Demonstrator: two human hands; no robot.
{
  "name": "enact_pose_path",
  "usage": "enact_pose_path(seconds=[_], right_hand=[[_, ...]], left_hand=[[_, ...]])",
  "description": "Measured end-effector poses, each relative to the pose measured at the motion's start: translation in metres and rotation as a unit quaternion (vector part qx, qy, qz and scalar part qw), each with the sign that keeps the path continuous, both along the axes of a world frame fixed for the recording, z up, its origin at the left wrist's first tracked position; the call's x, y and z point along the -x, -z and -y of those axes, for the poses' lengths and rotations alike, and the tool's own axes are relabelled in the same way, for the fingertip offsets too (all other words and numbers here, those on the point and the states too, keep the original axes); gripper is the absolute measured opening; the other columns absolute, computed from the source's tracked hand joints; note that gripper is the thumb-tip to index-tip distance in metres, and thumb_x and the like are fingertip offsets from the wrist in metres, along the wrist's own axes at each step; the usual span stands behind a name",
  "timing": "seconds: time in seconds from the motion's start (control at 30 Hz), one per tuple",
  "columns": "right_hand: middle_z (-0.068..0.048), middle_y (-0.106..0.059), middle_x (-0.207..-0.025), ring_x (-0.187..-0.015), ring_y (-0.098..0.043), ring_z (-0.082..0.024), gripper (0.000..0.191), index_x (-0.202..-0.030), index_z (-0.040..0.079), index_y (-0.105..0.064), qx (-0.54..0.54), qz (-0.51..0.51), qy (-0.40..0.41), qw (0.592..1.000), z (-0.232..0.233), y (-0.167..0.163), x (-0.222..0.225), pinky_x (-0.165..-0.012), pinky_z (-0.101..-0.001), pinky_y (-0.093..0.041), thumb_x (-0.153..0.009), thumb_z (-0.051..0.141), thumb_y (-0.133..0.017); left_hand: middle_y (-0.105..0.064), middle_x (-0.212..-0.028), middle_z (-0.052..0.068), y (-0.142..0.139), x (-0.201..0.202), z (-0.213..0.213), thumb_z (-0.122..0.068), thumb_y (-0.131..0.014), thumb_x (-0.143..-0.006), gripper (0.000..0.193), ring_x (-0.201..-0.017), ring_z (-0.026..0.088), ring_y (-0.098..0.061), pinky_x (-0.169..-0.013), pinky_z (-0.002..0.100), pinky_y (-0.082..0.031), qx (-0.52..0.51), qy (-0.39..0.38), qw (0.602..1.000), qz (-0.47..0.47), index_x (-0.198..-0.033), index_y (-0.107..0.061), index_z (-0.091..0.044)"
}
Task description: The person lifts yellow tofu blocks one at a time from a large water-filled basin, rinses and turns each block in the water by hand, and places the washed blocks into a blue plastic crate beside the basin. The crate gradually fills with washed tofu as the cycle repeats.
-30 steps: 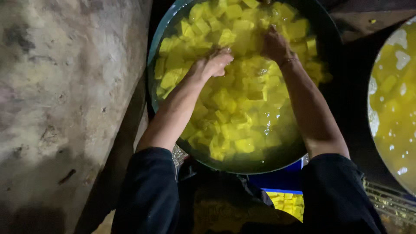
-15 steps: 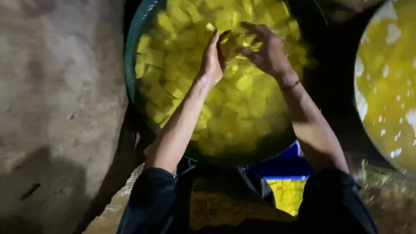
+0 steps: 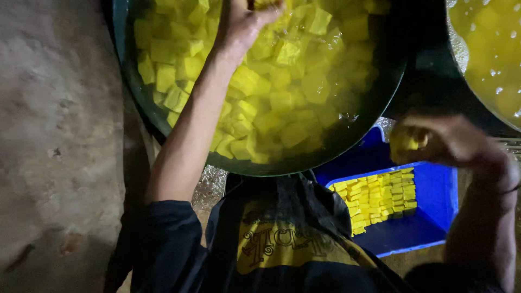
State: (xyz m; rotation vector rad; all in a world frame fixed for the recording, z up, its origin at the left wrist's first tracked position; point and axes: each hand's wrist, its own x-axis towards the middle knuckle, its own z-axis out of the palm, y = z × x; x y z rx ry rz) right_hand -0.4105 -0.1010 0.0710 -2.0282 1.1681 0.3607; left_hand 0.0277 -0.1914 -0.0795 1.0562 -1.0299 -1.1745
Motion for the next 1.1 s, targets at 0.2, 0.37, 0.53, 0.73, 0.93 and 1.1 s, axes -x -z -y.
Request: enact_pose_path(seconds=[0.2,0.37,0.53,0.73,0.93,1.1], right_hand=[[-0.009,-0.068,-0.136,-0.103,-0.074,-0.028,0.073,-0.149,0.023,-0.056,0.142,0.017,0.052,0.988,0.036,0.042,-0.049,-0.101,-0.0454,-0.054,-0.081,0.013,-0.079],[-0.012,-0.066,-0.135,-0.114,-0.068,-0.029,0.057,-0.137,0.016,-0.064,0.31,0.154,-0.098,0.933,0.143,0.106,-0.141,-0.101,-0.0423,-0.055,-0.083,0.018,-0.081],[-0.01,-0.07,-0.128,-0.115,-0.071,-0.027,0.042,-0.121,0.012,-0.074,0.275,0.103,-0.222,0.93,0.202,0.122,-0.194,-0.099,-0.0371,-0.058,-0.08,0.02,-0.083],[-0.015,-0.072,-0.123,-0.102,-0.071,-0.022,0.038,-0.118,0.007,-0.074,0.208,0.294,-0.196,0.912,0.212,0.1,-0.244,-0.085,-0.0335,-0.058,-0.092,0.03,-0.087],[-0.014,-0.074,-0.104,-0.061,-0.061,-0.015,0.021,-0.115,0.013,-0.08,0.388,0.185,-0.31,0.848,0.213,0.113,-0.33,-0.049,-0.0294,-0.052,-0.102,0.03,-0.078],[-0.008,-0.072,-0.087,-0.078,-0.065,-0.022,0.028,-0.097,0.014,-0.074,0.405,0.314,-0.37,0.775,0.211,0.126,-0.342,-0.067,-0.0326,-0.056,-0.095,0.041,-0.079]], left_hand=[[-0.069,-0.119,0.018,-0.001,0.046,-0.009,-0.023,-0.09,-0.082,0.031,-0.112,0.028,-0.065,-0.097,0.04,-0.054,-0.021,0.14,0.899,0.414,-0.102,-0.075,-0.005],[-0.044,-0.15,0.024,0.031,0.088,-0.016,-0.009,-0.07,-0.081,0.011,-0.128,0.042,-0.047,-0.103,0.049,-0.046,-0.009,0.184,0.657,0.731,-0.09,-0.075,-0.004],[-0.056,-0.129,0.013,0.032,0.086,-0.008,-0.002,-0.044,-0.098,0.047,-0.09,0.025,-0.059,-0.078,0.036,-0.064,-0.256,0.144,0.854,0.429,-0.145,-0.047,-0.001],[-0.057,-0.108,0.016,0.027,0.069,-0.024,-0.009,-0.053,-0.099,0.016,-0.089,0.026,-0.052,-0.091,0.04,-0.048,0.01,0.311,0.501,0.808,-0.112,-0.058,-0.002],[-0.057,-0.124,0.012,0.027,0.018,-0.045,-0.004,-0.08,-0.08,0.044,-0.11,0.024,-0.056,-0.092,0.039,-0.051,-0.054,0.13,0.945,0.297,-0.12,-0.063,-0.012],[-0.057,-0.131,0.012,0.046,-0.032,-0.057,-0.011,-0.066,-0.093,0.034,-0.112,0.026,-0.062,-0.09,0.043,-0.063,-0.16,0.088,0.968,-0.173,-0.126,-0.061,-0.012]])
